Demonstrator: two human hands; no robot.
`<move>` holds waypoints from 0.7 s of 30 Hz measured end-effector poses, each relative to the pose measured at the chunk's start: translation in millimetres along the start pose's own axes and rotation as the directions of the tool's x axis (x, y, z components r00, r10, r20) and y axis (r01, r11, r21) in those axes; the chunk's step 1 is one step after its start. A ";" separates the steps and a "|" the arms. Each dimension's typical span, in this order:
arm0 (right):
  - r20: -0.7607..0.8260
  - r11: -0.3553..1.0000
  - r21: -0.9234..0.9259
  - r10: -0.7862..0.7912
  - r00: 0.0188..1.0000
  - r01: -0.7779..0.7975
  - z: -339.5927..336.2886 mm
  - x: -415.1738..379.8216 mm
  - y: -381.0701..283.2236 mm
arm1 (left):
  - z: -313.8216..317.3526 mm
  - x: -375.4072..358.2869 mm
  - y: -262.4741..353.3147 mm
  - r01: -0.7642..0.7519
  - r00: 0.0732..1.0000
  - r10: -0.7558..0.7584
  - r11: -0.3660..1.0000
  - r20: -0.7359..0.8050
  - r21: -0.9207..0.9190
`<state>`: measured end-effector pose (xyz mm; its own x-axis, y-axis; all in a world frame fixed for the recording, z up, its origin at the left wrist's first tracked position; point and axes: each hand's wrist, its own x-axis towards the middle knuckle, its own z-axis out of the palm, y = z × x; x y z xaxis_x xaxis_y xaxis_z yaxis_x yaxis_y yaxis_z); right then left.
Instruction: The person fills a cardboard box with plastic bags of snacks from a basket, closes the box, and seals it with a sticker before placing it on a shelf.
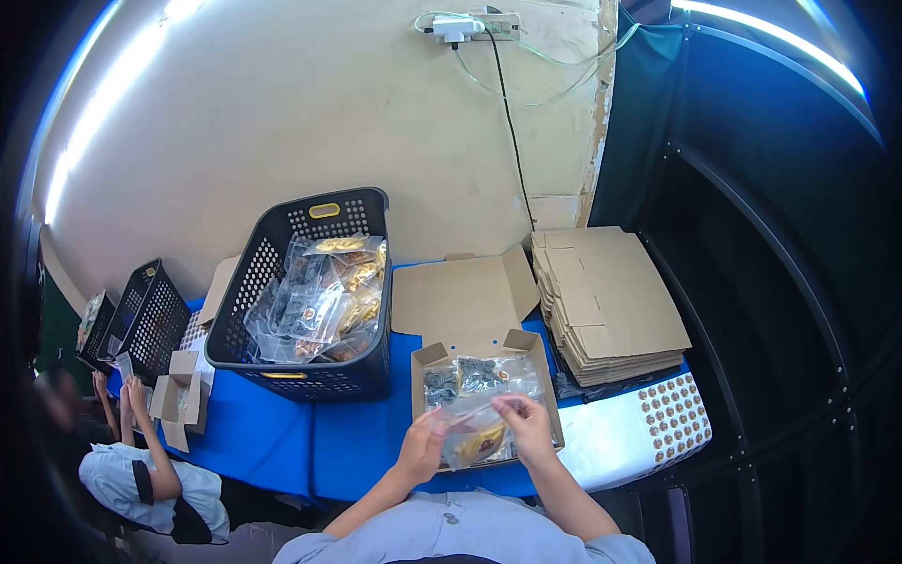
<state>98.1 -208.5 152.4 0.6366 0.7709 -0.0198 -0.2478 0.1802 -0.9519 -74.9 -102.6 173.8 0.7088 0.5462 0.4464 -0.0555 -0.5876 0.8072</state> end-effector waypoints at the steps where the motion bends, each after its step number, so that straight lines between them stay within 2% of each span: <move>1: 0.001 1.000 -0.001 -0.002 1.000 0.002 -2.9 2.1 -3.6 | 0.3 -1.2 -6.6 0.052 0.995 -0.065 0.987 -0.079 -0.150; 2: -0.099 0.997 0.032 -0.061 0.993 0.064 -6.3 5.7 -8.8 | -1.5 -0.8 -11.9 0.050 0.995 -0.062 0.987 -0.081 -0.150; 3: -0.200 0.990 0.059 -0.116 0.973 0.130 -7.5 8.9 -13.6 | -5.0 0.0 -17.4 0.118 0.986 -0.143 0.964 -0.091 -0.237; 4: -0.200 0.990 0.058 -0.117 0.973 0.132 -4.7 8.7 -19.2 | -9.6 0.1 -22.3 0.184 0.970 -0.225 0.928 -0.093 -0.323; 5: -0.199 0.985 -0.022 -0.174 0.964 0.173 0.3 5.4 -25.2 | -16.7 -1.3 -26.5 0.296 0.955 -0.282 0.902 0.090 -0.315; 6: -0.195 0.972 -0.102 -0.228 0.954 0.212 4.8 2.4 -27.0 | -14.5 0.6 -20.6 0.300 0.954 -0.286 0.900 0.091 -0.315; 7: -0.124 0.956 -0.171 -0.262 0.957 0.240 9.0 -1.8 -18.6 | -8.7 5.3 -9.7 0.205 0.977 -0.186 0.951 0.102 -0.233; 8: -0.124 0.956 -0.171 -0.262 0.957 0.240 13.6 -6.2 -16.0 | -1.3 9.2 -2.7 0.100 0.989 -0.082 0.983 0.120 -0.151; 9: 0.086 0.861 -0.361 -0.353 0.932 0.359 24.0 -13.2 -21.6 | 7.7 8.1 -3.1 0.117 0.988 -0.086 0.959 0.129 -0.258; 10: 0.304 0.713 -0.502 -0.384 0.872 0.490 32.0 -17.3 -23.7 | 19.3 5.6 -7.5 0.116 0.988 -0.085 0.959 0.127 -0.258; 12: 0.369 0.671 -0.501 -0.405 0.836 0.547 41.5 -18.6 -17.4 | 37.5 -0.4 -19.9 0.055 0.994 -0.091 0.900 -0.063 -0.432; 13: 0.432 0.626 -0.497 -0.423 0.797 0.601 42.5 -19.2 -13.8 | 38.1 -3.5 -22.7 0.054 0.994 -0.090 0.900 -0.063 -0.432; 14: 0.432 0.625 -0.497 -0.423 0.796 0.602 40.9 -19.2 -8.2 | 37.3 -6.2 -25.1 0.208 0.972 -0.235 0.824 0.017 -0.527; 15: 0.289 0.582 -0.631 -0.438 0.851 0.513 40.7 -19.1 -3.8 | 34.7 -6.5 -24.2 0.355 0.924 -0.365 0.715 0.112 -0.602; 16: 0.138 0.538 -0.743 -0.459 0.877 0.399 40.8 -19.1 -1.5 | 31.7 -6.9 -22.9 0.355 0.924 -0.365 0.716 0.112 -0.601; 17: 0.138 0.539 -0.741 -0.460 0.877 0.399 39.6 -16.8 -2.7 | 27.9 -7.3 -20.6 0.341 0.936 -0.328 0.757 0.127 -0.558; 19: -0.091 0.755 -0.552 -0.476 0.875 0.354 41.0 -11.3 -18.7 | 20.9 -6.3 -15.0 0.322 0.946 -0.292 0.796 0.141 -0.513; 20: -0.090 0.755 -0.552 -0.475 0.875 0.353 34.1 -7.5 -12.7 | 18.4 -6.3 -12.8 0.286 0.958 -0.245 0.840 0.149 -0.461; 21: 0.023 0.835 -0.419 -0.383 0.923 0.357 22.1 -0.6 -1.3 | 16.6 -6.7 -12.0 0.247 0.967 -0.198 0.878 0.160 -0.409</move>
<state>81.8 -195.8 160.5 0.6660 0.6568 0.3537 0.3264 0.1698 -0.9298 -67.3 -109.1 154.7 0.8090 0.5489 0.2105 -0.1616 -0.1367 0.9773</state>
